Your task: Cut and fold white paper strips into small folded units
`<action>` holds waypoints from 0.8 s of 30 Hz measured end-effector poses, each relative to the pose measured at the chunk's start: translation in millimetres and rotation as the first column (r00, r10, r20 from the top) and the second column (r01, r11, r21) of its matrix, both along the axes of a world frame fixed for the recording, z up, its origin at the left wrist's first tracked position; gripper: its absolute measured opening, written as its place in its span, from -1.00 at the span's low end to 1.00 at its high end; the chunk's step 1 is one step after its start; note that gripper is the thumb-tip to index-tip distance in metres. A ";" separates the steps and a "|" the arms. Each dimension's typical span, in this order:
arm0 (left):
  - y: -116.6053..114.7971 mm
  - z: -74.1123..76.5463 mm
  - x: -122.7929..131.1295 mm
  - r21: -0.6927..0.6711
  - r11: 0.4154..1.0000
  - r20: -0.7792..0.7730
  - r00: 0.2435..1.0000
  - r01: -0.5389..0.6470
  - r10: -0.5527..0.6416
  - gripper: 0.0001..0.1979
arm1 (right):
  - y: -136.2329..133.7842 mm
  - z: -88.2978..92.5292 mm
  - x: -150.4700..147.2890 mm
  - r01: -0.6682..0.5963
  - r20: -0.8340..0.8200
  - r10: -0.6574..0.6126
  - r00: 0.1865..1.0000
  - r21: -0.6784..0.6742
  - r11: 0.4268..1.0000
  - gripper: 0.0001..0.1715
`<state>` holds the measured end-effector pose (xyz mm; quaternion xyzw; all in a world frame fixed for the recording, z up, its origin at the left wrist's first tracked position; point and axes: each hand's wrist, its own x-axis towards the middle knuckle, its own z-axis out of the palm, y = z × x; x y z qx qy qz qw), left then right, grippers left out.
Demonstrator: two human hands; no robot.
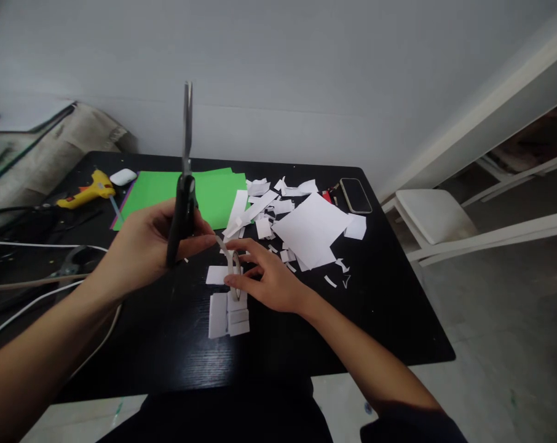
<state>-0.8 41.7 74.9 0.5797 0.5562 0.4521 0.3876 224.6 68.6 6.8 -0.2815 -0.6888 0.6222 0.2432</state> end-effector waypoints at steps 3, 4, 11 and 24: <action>1.6 1.9 -0.3 0.027 1.000 -0.034 0.999 -0.003 0.004 -0.79 | 0.2 1.5 0.3 -0.010 0.007 0.010 1.000 0.008 1.000 -0.45; 2.1 2.0 -0.7 0.038 0.999 -0.045 0.999 0.001 0.000 -0.80 | 0.3 2.1 0.4 -0.013 0.009 0.013 1.000 0.011 1.000 -0.45; 4.0 2.5 -2.9 0.092 0.994 -0.083 0.996 0.051 -0.043 -0.85 | 0.9 4.6 1.8 -0.013 0.070 0.006 0.998 0.098 0.995 -0.39; 5.2 15.8 3.7 0.005 0.993 -0.064 0.991 0.121 -0.121 -0.84 | 3.5 -2.4 -8.6 -0.038 0.096 0.001 0.995 0.387 0.921 -0.36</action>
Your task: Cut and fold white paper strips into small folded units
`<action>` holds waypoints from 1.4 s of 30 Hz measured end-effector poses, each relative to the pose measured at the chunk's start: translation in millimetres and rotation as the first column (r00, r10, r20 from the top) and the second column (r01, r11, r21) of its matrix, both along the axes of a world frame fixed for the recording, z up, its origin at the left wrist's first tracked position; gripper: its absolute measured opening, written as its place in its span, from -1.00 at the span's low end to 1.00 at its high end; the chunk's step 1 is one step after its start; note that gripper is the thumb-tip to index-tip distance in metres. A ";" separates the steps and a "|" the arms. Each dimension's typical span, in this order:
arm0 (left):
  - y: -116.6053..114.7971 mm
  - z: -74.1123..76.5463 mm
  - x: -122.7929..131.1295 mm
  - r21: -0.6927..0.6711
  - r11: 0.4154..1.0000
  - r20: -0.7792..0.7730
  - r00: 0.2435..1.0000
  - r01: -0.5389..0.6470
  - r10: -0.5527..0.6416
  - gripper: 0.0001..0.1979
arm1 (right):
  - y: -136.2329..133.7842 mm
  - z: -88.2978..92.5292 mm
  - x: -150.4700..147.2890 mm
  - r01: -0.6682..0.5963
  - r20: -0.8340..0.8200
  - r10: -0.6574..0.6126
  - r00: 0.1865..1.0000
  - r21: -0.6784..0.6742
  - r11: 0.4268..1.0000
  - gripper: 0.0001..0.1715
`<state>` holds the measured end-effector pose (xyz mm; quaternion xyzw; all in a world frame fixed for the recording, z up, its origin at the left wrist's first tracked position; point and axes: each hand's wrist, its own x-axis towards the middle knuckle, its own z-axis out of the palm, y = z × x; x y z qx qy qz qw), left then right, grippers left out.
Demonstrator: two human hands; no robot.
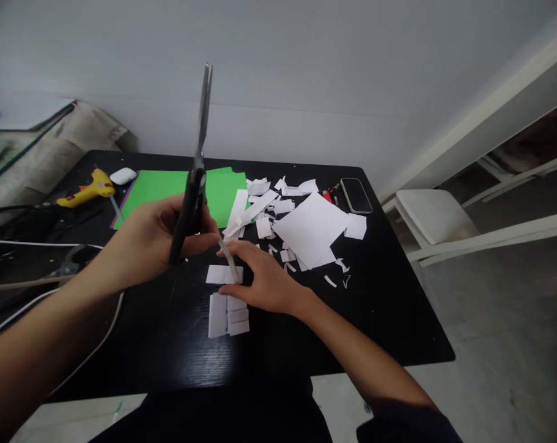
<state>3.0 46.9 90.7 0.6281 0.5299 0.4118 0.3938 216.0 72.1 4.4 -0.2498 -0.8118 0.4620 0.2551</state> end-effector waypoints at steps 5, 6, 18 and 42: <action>1.6 0.7 -5.7 0.009 1.000 0.006 1.000 -0.023 0.023 -0.84 | 0.2 -8.8 -0.6 0.003 -0.102 -0.015 0.995 -0.114 0.993 -0.21; 1.7 0.5 -6.8 0.003 0.999 0.007 0.999 -0.039 0.039 -0.83 | -0.5 -9.9 -0.3 0.006 -0.125 -0.023 0.992 -0.136 0.991 -0.25; 1.6 -0.7 -7.5 -0.004 0.999 0.003 0.999 -0.052 0.052 -0.84 | -6.5 -14.9 -17.0 0.062 -0.223 -0.253 0.941 -0.623 0.780 -0.51; 4.0 -4.0 -14.7 0.016 0.994 -0.057 0.992 -0.109 0.110 -0.79 | -23.3 4.9 -2.3 0.097 -0.127 -0.209 0.970 -0.583 0.807 -0.53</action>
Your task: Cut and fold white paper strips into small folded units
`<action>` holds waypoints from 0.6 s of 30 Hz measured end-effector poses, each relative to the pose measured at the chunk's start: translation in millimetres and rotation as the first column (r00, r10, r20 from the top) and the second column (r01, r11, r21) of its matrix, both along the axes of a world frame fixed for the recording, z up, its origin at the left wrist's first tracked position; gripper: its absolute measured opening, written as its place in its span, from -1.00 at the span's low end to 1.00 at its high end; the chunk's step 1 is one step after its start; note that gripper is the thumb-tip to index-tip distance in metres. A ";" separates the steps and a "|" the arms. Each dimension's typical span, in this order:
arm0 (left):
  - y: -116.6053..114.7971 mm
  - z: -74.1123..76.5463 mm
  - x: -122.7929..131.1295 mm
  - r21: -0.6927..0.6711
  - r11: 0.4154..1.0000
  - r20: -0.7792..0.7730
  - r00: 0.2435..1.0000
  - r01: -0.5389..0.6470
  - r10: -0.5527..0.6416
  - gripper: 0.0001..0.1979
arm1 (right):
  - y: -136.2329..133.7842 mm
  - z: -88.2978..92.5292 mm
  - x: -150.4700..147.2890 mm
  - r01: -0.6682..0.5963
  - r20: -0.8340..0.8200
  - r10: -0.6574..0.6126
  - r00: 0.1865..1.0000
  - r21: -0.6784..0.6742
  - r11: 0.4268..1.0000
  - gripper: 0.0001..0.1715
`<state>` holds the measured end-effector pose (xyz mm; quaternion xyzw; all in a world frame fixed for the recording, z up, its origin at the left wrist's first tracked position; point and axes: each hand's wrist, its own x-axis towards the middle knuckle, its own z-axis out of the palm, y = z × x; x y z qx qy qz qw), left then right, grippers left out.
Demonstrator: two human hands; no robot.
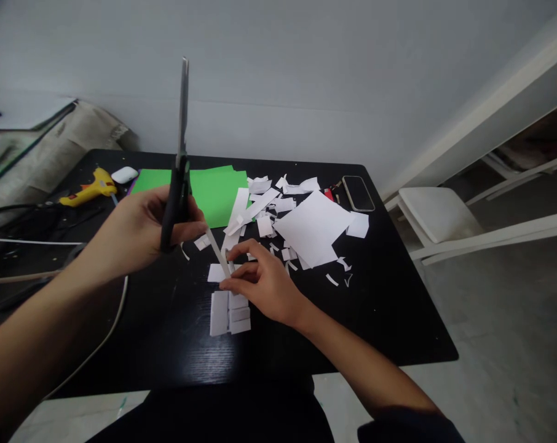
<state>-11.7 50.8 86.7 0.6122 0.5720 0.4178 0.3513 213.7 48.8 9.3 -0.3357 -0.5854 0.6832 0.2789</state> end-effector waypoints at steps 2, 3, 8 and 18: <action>-0.4 0.4 0.6 -0.002 1.000 0.006 1.000 0.003 -0.003 -0.79 | 0.8 -1.0 0.2 0.007 -0.029 -0.008 1.000 -0.035 0.999 -0.52; -0.6 0.1 0.7 0.001 1.000 0.008 1.000 0.004 -0.004 -0.80 | 1.4 -1.0 0.1 -0.004 -0.052 0.001 0.999 -0.052 0.999 -0.51; -1.6 -3.1 -0.2 -0.002 1.000 0.005 1.000 0.014 -0.014 -0.80 | 3.9 4.8 0.2 -0.112 -0.105 0.105 0.989 -0.069 0.991 -0.30; -5.2 -4.0 -0.9 0.022 0.999 0.050 0.998 0.023 -0.024 -0.83 | 3.9 8.7 0.8 -0.085 -0.124 0.073 0.990 -0.100 0.991 -0.44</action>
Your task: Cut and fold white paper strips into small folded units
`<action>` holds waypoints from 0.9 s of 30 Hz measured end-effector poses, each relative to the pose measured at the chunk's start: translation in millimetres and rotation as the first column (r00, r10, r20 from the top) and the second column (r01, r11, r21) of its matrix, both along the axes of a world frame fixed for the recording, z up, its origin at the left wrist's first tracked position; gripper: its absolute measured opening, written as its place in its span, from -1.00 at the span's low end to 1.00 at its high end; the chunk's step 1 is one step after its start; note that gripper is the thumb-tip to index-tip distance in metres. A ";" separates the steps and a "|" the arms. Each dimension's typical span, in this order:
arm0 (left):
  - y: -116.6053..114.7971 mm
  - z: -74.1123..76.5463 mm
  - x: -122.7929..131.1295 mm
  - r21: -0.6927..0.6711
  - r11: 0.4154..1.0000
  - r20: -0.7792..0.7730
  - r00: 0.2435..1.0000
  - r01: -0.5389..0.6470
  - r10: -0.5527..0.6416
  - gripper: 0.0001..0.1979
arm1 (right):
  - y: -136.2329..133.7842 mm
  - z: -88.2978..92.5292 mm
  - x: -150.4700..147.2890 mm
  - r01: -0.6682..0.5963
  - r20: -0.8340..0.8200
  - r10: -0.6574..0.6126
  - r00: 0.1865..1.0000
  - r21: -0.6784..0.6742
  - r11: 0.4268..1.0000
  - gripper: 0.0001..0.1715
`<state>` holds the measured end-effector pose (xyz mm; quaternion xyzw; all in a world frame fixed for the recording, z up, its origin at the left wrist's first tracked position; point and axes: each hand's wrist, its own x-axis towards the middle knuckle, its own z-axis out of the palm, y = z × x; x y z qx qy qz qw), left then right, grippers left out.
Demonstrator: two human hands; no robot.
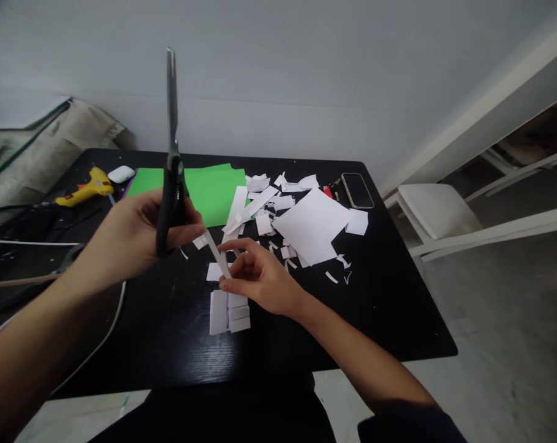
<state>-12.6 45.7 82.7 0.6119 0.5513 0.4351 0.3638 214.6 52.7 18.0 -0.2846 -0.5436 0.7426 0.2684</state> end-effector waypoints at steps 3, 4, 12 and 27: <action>-0.9 -0.3 2.2 0.005 1.000 0.017 1.000 -0.019 0.019 -0.83 | 0.0 -0.6 -0.1 0.007 0.023 -0.007 1.000 -0.005 1.000 -0.55; -1.1 -0.6 3.0 0.007 1.000 0.014 1.000 -0.023 0.023 -0.83 | -0.2 -0.8 -0.3 0.009 0.024 -0.009 1.000 -0.009 1.000 -0.55; -1.2 -3.3 5.3 0.003 1.000 0.020 1.000 -0.001 0.001 -0.84 | -2.5 -0.9 -2.5 -0.026 -0.042 0.025 0.999 -0.011 1.000 -0.42; -5.5 -2.8 6.2 -0.013 0.997 0.034 0.996 -0.078 0.078 -0.81 | -4.0 3.7 0.1 0.015 -0.082 -0.017 0.996 -0.028 0.999 -0.59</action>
